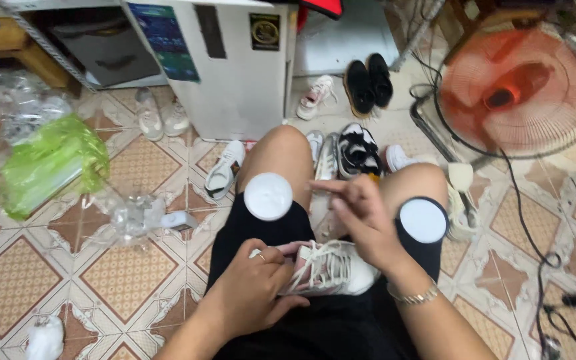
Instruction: Cleaning a pair of white sneakers using cream and a cloth.
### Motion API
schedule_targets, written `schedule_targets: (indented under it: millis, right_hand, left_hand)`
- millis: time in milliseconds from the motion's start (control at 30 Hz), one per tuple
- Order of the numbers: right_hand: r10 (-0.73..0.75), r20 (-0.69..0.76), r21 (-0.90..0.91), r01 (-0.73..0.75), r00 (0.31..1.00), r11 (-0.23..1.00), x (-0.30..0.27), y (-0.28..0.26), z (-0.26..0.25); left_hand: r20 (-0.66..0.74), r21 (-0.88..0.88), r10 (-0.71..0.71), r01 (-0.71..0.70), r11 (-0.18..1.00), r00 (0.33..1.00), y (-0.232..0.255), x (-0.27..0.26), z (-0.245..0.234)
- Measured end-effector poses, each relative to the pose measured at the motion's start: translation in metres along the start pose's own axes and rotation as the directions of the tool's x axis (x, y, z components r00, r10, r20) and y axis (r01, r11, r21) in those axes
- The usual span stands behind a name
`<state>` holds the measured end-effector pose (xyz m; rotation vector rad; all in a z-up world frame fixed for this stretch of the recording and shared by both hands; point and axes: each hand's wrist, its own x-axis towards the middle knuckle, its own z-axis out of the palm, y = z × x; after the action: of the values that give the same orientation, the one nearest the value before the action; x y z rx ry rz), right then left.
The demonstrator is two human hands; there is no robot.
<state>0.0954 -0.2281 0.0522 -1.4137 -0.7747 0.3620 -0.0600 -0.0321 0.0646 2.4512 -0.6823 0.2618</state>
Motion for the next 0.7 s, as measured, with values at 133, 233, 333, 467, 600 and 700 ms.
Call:
schedule_targets:
  millis: [133, 233, 333, 467, 600, 700]
  right_hand:
    - [-0.092, -0.230, -0.171, 0.053, 0.969, 0.984, -0.077, -0.005, -0.020]
    - [-0.170, -0.290, -0.489, 0.007, 0.942, 0.872, -0.118, -0.006, -0.019]
    - [-0.215, -0.293, -0.648, -0.028, 0.932, 0.761, -0.141, -0.003, -0.009]
    - [-0.213, -0.279, -0.703, -0.048, 0.936, 0.710, -0.149, 0.006, -0.011]
    - [-0.250, -0.411, -0.569, -0.032, 0.876, 0.822, -0.154, 0.005, -0.015]
    - [-0.353, -0.448, -0.578, 0.035, 0.821, 0.815, -0.152, -0.016, -0.012]
  left_hand:
    - [-0.029, -0.007, -0.059, 0.059, 0.998, 0.998, 0.006, 0.003, -0.001]
    - [-0.050, -0.060, -0.096, 0.093, 0.994, 0.994, 0.005, 0.007, 0.001]
    - [-0.039, -0.083, -0.122, 0.119, 0.989, 0.992, 0.005, 0.011, 0.004]
    - [-0.083, -0.046, -0.070, 0.066, 0.997, 0.994, 0.004, 0.017, 0.005]
    - [-0.082, -0.040, -0.174, 0.171, 0.984, 0.981, 0.008, 0.025, 0.002]
    - [-0.127, -0.085, -0.246, 0.237, 0.968, 0.961, 0.017, 0.030, -0.001]
